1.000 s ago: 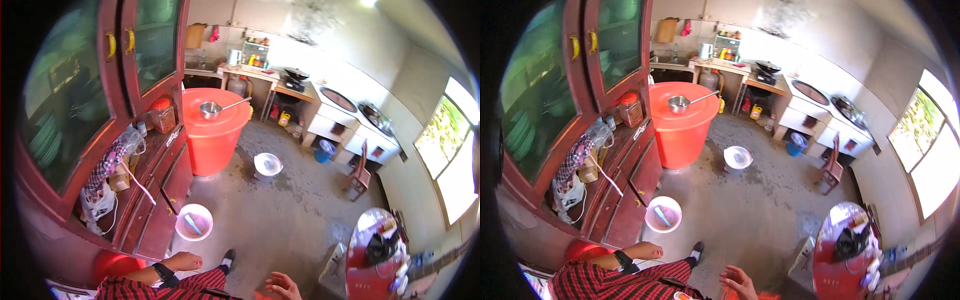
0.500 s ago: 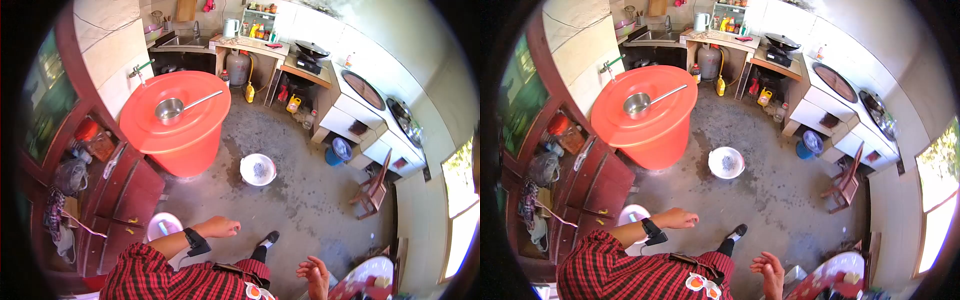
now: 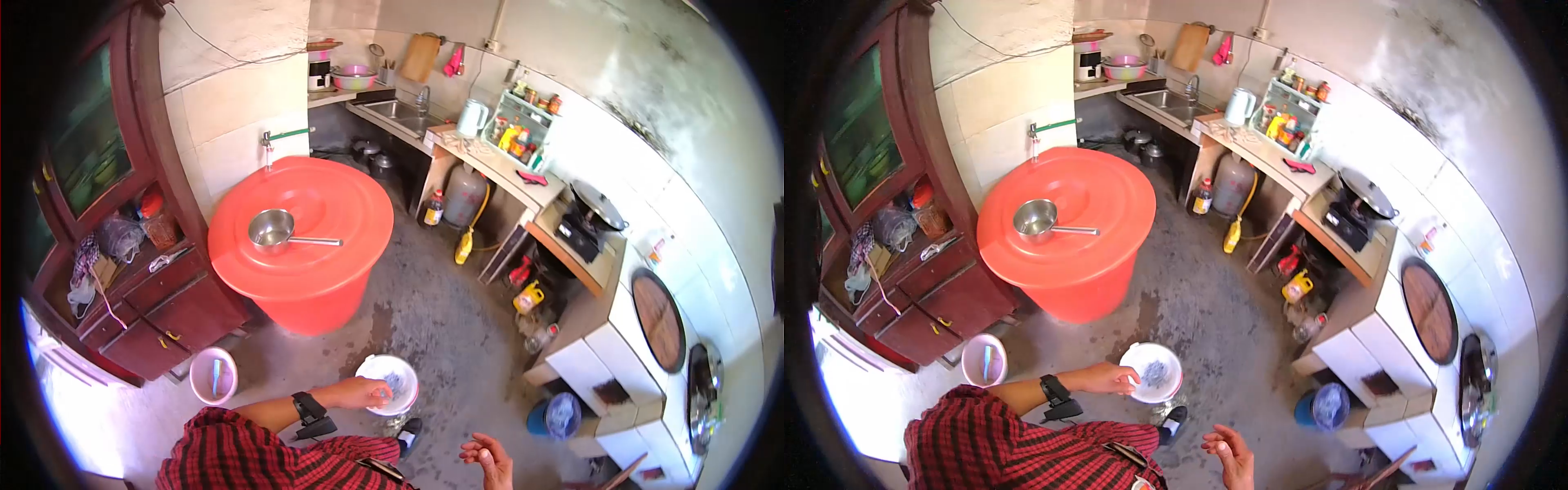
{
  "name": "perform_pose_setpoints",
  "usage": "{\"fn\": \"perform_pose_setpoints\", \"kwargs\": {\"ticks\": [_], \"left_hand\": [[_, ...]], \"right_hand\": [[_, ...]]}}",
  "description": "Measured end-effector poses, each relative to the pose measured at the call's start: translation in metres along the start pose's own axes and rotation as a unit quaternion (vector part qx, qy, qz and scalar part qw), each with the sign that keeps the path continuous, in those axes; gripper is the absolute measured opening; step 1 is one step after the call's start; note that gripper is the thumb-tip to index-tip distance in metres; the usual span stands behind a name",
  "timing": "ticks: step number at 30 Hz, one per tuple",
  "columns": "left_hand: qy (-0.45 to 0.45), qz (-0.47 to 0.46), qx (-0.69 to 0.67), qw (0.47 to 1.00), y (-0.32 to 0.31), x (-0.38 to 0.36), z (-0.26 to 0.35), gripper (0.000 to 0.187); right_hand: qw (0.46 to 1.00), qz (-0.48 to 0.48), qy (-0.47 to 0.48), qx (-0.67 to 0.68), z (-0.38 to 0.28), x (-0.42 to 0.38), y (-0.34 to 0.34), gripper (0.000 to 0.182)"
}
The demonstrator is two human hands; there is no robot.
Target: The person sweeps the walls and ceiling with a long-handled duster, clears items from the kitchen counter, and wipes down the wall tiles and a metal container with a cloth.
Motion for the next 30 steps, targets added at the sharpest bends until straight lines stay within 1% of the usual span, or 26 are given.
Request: {"fn": "perform_pose_setpoints", "kwargs": {"ticks": [2, 5, 8, 11, 12, 15, 16, 17, 18, 19, 20, 22, 24, 25, 27, 30], "left_hand": [[-0.013, 0.022, -0.067, 0.997, -0.009, 0.048, 0.005, 0.028], [-0.067, 0.052, -0.179, 0.98, -0.02, 0.132, 0.026, 0.027], [-0.026, 0.055, -0.165, 0.984, -0.007, 0.197, 0.078, 0.03], [-0.054, 0.065, -0.178, 0.98, 0.007, 0.258, 0.114, 0.034], [-0.048, 0.074, -0.163, 0.983, 0.014, 0.277, 0.119, 0.034], [-0.042, 0.107, -0.133, 0.985, 0.039, 0.333, 0.129, 0.036], [-0.033, 0.121, -0.164, 0.978, 0.047, 0.351, 0.124, 0.035], [-0.023, 0.13, -0.197, 0.971, 0.051, 0.37, 0.116, 0.035], [-0.014, 0.137, -0.234, 0.962, 0.053, 0.387, 0.113, 0.035], [-0.007, 0.171, -0.23, 0.958, 0.071, 0.392, 0.127, 0.034], [0.001, 0.209, -0.263, 0.942, 0.08, 0.401, 0.132, 0.032], [0.021, 0.277, -0.317, 0.907, 0.104, 0.416, 0.137, 0.028], [0.025, 0.307, -0.333, 0.891, 0.13, 0.426, 0.149, 0.028], [0.027, 0.322, -0.345, 0.881, 0.141, 0.433, 0.154, 0.028], [-0.004, 0.365, -0.368, 0.855, 0.171, 0.444, 0.156, 0.029], [-0.053, 0.408, -0.42, 0.809, 0.213, 0.472, 0.144, 0.032]], "right_hand": [[1.0, -0.008, 0.012, 0.008, -0.01, 0.045, 0.021, 0.043], [0.998, -0.035, -0.012, -0.05, 0.0, 0.12, 0.071, 0.042], [0.995, -0.063, -0.03, -0.066, -0.032, 0.18, 0.096, 0.044], [0.991, -0.123, -0.003, -0.06, -0.052, 0.261, 0.112, 0.045], [0.989, -0.139, 0.009, -0.058, -0.059, 0.288, 0.115, 0.045], [0.978, -0.191, 0.004, -0.081, -0.073, 0.377, 0.113, 0.051], [0.975, -0.207, 0.0, -0.082, -0.071, 0.404, 0.112, 0.054], [0.96, -0.25, 0.058, -0.114, -0.038, 0.458, 0.116, 0.048], [0.957, -0.265, 0.051, -0.108, -0.034, 0.488, 0.117, 0.051], [0.951, -0.285, 0.05, -0.106, -0.045, 0.519, 0.113, 0.054], [0.946, -0.305, 0.05, -0.1, -0.056, 0.549, 0.107, 0.058], [0.939, -0.318, 0.091, -0.096, -0.078, 0.604, 0.093, 0.056], [0.931, -0.327, 0.113, -0.119, -0.102, 0.655, 0.075, 0.056], [0.923, -0.333, 0.144, -0.131, -0.113, 0.684, 0.063, 0.057], [0.906, -0.339, 0.205, -0.151, -0.126, 0.74, 0.036, 0.058], [0.91, -0.318, 0.228, -0.136, -0.135, 0.825, -0.004, 0.062]]}}
Point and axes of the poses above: each hand's wrist, its own x-axis towards the middle knuckle, its own y-axis out of the back of the hand, z = x × y, the point moved 3 cm from there along x, towards the middle knuckle, and after that the axes turned 12 degrees about z, right-handed, at the moved point
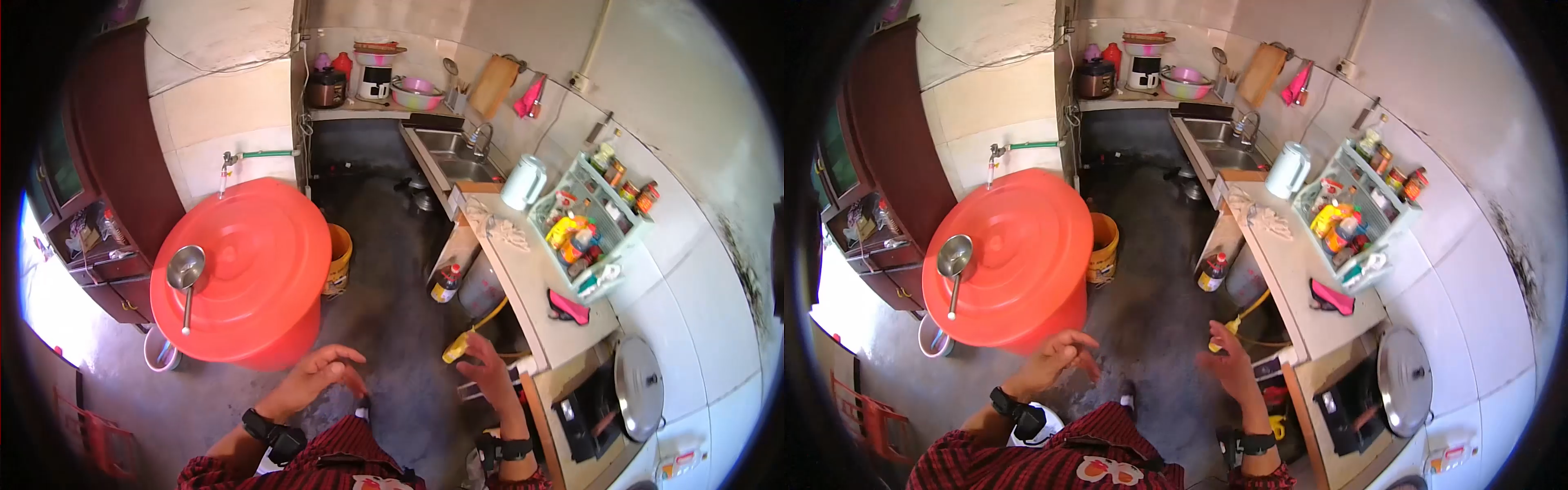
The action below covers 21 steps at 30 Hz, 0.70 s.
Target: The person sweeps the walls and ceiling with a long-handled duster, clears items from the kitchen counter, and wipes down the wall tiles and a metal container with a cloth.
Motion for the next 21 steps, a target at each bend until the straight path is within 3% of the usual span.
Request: {"fn": "perform_pose_setpoints", "kwargs": {"ticks": [4, 6, 7, 12, 16, 20, 21], "left_hand": [[-0.011, 0.049, -0.059, 0.997, 0.024, 0.076, 0.002, 0.037], [-0.017, 0.063, -0.039, 0.997, 0.033, 0.121, 0.01, 0.036], [-0.016, 0.067, -0.04, 0.997, 0.041, 0.145, 0.01, 0.036], [0.001, 0.061, -0.074, 0.995, 0.065, 0.248, 0.016, 0.035], [0.012, 0.051, -0.06, 0.997, 0.088, 0.317, 0.011, 0.034], [0.057, 0.112, -0.08, 0.989, 0.125, 0.388, -0.002, 0.034], [0.058, 0.125, -0.079, 0.987, 0.133, 0.409, -0.004, 0.035]], "right_hand": [[0.996, 0.067, 0.013, -0.053, 0.037, 0.115, 0.016, 0.066], [0.985, 0.082, 0.114, -0.096, 0.04, 0.174, 0.024, 0.066], [0.995, 0.074, 0.047, -0.037, 0.036, 0.195, 0.029, 0.068], [0.963, 0.16, 0.032, -0.217, 0.129, 0.321, 0.07, 0.079], [0.937, 0.222, -0.008, -0.271, 0.201, 0.405, 0.1, 0.086], [0.879, 0.261, -0.002, -0.399, 0.285, 0.482, 0.106, 0.09], [0.806, 0.234, 0.097, -0.536, 0.317, 0.495, 0.105, 0.077]]}}
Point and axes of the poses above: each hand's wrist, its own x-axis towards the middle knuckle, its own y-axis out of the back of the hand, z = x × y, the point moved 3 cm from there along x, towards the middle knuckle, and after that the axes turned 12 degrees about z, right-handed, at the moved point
